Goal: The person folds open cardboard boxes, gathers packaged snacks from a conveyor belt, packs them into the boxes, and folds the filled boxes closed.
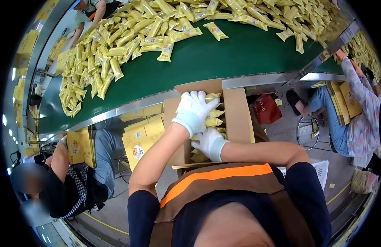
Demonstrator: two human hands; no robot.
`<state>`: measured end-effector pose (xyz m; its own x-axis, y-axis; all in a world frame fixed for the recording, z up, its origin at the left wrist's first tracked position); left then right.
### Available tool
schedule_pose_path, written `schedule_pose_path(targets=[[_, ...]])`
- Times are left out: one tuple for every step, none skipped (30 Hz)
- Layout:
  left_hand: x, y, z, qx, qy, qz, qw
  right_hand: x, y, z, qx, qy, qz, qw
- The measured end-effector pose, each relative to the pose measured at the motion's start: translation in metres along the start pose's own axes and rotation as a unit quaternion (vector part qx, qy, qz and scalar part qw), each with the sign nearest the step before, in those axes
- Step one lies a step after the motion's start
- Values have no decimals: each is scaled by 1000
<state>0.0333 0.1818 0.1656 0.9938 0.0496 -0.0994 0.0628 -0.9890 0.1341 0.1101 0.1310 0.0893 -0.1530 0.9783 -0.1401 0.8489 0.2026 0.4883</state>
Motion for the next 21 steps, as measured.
schedule_pose_path(targets=[[5,-2,2,-15,-8,-10,1000,1,0,0,-3,2,2,1000],[9,-6,5,-27,-16,-19,999,2,-4,4,-7,-9,11,1000],[11,-11,7,-36,-26,-28,999,2,1,3,-1,-8,-1,1000],[15,-15,23,-19,-8,-15,1000,1,10,1,6,-7,-11,1000],[14,-15,36,-17,22,0,1000,4,19,-1,16,-1,-17,1000],[17,-15,52,-13,28,-6,1000,10,13,20,56,-40,-27,997],[19,-13,64,-9,35,-11,999,11,23,15,80,-53,-30,995],[20,-15,69,-23,25,-4,999,12,33,8,115,-38,-56,991],[22,-16,74,-38,16,0,999,14,41,-3,147,-21,-85,985],[24,-17,85,-44,-12,-6,999,16,53,-25,81,-24,-115,990],[25,-17,89,-58,-15,-10,998,16,61,-45,13,-32,-145,989],[26,-19,86,-56,-12,-19,998,22,53,-43,-38,0,-121,992],[28,-17,82,-56,-7,-28,998,27,42,-25,-39,-20,-131,990],[33,-12,77,-58,-38,-22,997,30,24,9,-40,-42,-142,988],[37,-6,71,-57,-70,-17,996,27,11,33,-38,-62,-152,986],[37,-5,68,-50,-105,-13,993,21,-6,41,-64,-39,-110,991],[35,-1,76,67,-108,-5,992,22,-31,65,-52,-54,-33,997],[26,-6,75,-16,-9,-52,999,27,-17,43,-49,-87,-68,993],[22,-2,72,-105,92,-98,985,28,7,8,-49,-125,-107,985],[20,-1,69,-155,112,-91,977,28,25,-26,-52,-212,-172,961],[16,-4,66,-201,131,-84,967,37,36,-54,-54,-293,-233,926]])
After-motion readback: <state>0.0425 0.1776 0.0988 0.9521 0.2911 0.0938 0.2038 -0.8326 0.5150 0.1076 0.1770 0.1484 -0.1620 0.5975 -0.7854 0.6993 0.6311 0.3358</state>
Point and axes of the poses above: each hand's wrist, its own y-axis away from the middle knuckle, its own z-axis out of the palm, x = y × z, the point moved 6 cm from there along -y, towards the middle knuckle, and after that the axes turned 3 degrees about x, right-handed, at the moved point
